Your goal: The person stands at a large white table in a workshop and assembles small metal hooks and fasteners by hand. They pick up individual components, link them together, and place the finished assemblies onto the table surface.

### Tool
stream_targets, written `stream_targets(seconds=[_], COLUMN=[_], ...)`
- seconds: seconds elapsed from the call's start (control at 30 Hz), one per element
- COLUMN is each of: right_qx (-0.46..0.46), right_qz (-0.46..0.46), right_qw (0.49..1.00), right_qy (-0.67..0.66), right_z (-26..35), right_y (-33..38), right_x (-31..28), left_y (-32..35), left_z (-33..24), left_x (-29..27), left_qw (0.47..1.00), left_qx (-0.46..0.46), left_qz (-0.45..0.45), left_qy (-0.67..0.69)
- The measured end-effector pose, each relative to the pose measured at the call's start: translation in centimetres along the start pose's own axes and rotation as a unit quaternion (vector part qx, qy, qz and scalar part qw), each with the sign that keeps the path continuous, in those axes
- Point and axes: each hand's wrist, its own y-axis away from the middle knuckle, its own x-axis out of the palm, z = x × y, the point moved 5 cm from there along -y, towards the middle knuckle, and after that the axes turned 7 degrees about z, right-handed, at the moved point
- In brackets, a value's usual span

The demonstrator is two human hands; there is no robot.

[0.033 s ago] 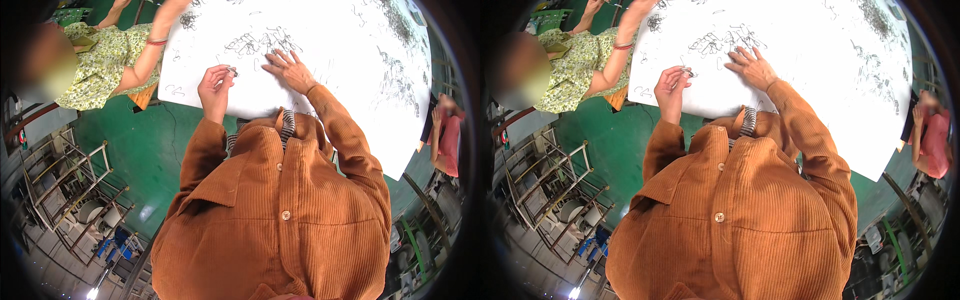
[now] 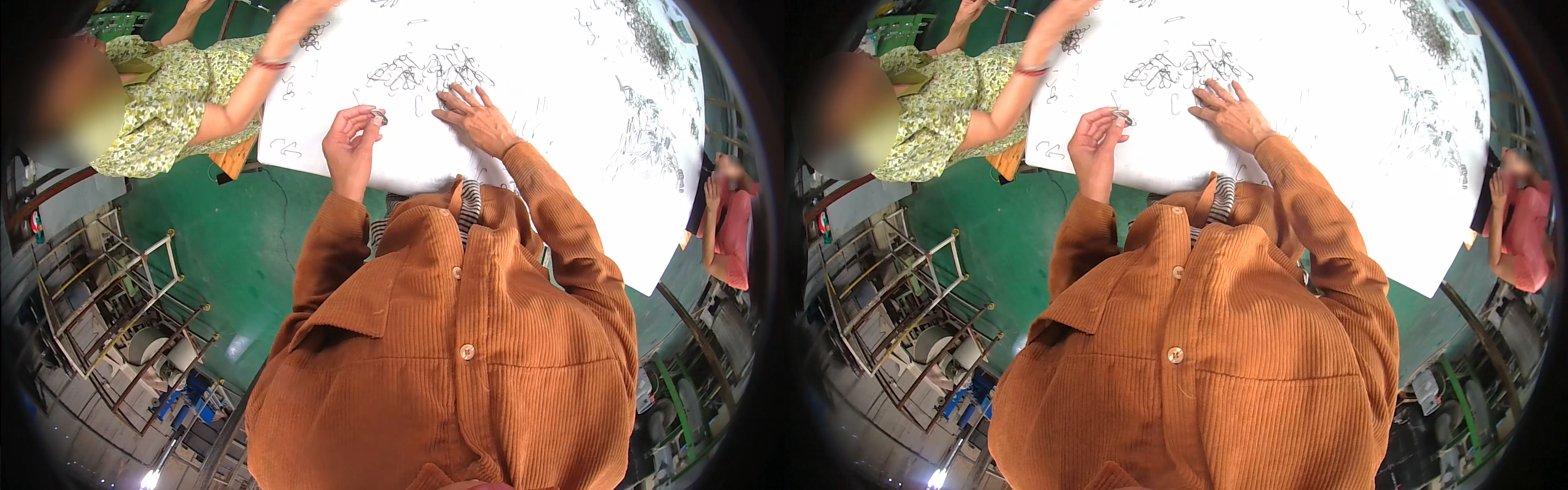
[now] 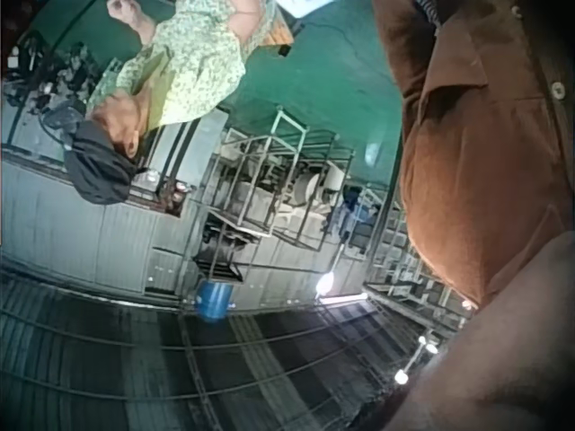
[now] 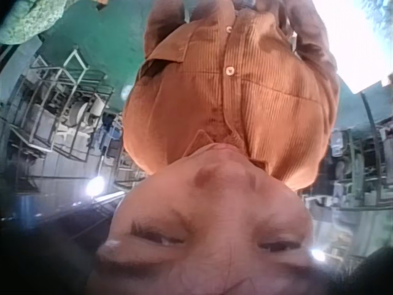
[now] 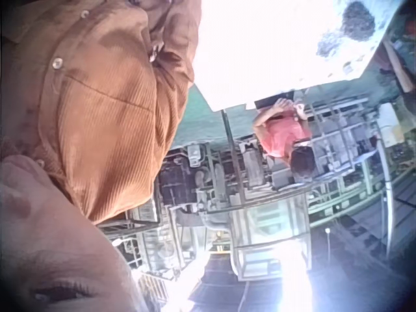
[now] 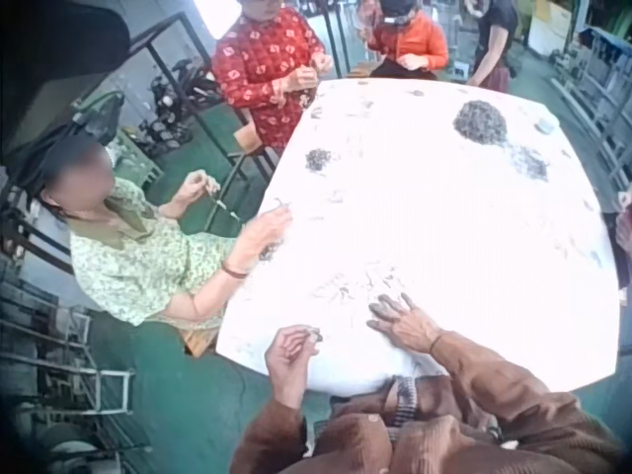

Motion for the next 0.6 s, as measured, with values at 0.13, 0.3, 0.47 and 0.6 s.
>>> stream_targets(seconds=[0.13,0.3,0.47,0.6], right_qx=[0.050,0.023,0.068,0.050], right_qz=[-0.048,-0.113,-0.014,0.007], right_qw=[0.993,0.990,0.997,0.994], right_qy=[-0.100,-0.082,-0.040,-0.096], right_z=[-0.5,3.7,2.2,-2.2], right_y=[0.0,-4.9,-8.7,-6.1], right_x=[-0.7,-0.9,-0.9,-2.3], left_y=[0.0,-0.4,-0.3,0.0], left_z=[-0.9,-1.2,-2.0,-1.9], left_x=[-0.7,-1.9,-2.0,-2.6], left_qw=[1.000,0.999,0.998,0.996], left_qx=[0.013,0.030,0.045,0.049], left_qz=[-0.006,-0.018,-0.004,-0.029], left_qy=[-0.011,-0.014,-0.051,-0.065])
